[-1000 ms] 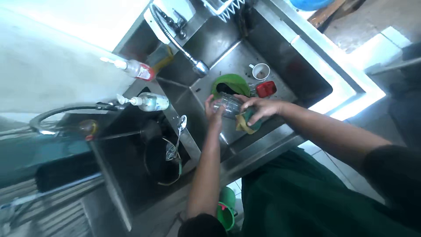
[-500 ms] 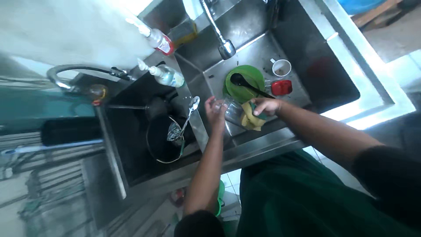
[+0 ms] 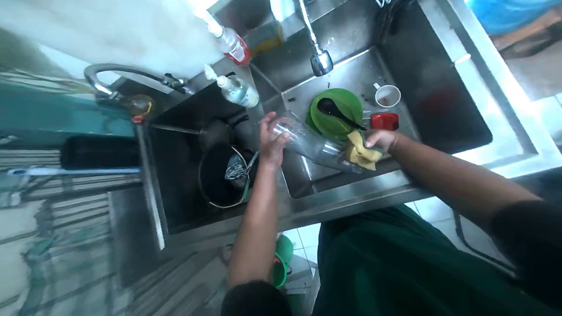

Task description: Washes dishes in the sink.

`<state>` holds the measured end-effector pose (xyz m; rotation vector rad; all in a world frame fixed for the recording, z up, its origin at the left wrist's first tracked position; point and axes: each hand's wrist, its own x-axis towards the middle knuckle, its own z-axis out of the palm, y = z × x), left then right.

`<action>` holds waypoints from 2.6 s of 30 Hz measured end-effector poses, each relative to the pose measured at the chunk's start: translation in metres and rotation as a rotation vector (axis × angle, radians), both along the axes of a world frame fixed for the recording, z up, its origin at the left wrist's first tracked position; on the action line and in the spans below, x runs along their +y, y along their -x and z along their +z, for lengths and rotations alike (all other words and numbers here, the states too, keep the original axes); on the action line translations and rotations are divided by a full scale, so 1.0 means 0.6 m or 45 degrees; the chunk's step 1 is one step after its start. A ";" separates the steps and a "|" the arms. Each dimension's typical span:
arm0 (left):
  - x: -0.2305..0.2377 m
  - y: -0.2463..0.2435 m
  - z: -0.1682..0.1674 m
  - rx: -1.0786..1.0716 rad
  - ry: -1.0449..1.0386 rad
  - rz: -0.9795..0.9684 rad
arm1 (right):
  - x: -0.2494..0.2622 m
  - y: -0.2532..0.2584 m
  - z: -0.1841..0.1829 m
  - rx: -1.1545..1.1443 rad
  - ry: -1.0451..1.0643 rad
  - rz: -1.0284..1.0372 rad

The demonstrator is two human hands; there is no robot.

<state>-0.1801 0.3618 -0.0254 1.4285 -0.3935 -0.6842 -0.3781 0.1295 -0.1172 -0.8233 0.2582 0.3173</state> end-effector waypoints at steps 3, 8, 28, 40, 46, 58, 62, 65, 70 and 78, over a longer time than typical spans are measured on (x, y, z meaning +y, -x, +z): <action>-0.007 0.021 -0.007 -0.008 -0.117 -0.061 | -0.029 -0.003 -0.051 -0.265 -0.151 0.140; -0.015 0.055 -0.027 0.115 -0.264 -0.014 | -0.043 -0.003 -0.011 -0.037 -0.003 0.068; -0.037 0.117 -0.115 0.046 -0.585 -0.055 | -0.051 -0.031 -0.045 0.078 0.230 0.213; -0.045 0.112 -0.222 -0.498 -1.042 -0.622 | -0.099 0.042 0.031 0.013 0.671 0.122; -0.057 0.118 -0.234 -0.577 -1.079 -0.709 | -0.103 0.081 0.024 -0.114 0.603 0.044; -0.001 0.136 -0.137 -0.779 -0.695 -0.373 | -0.088 0.099 0.029 -0.145 0.463 -0.032; 0.022 0.164 -0.084 -0.916 -0.487 -0.122 | -0.055 0.089 0.051 -0.135 0.311 -0.300; 0.033 0.180 -0.056 -1.051 -0.267 0.093 | -0.022 0.073 0.097 -0.181 0.268 -0.409; 0.046 0.201 -0.014 -1.009 0.033 0.283 | 0.033 0.045 0.188 -0.643 0.492 -0.378; 0.090 0.196 0.036 -0.652 0.066 0.244 | 0.130 0.015 0.312 -1.130 1.316 -0.480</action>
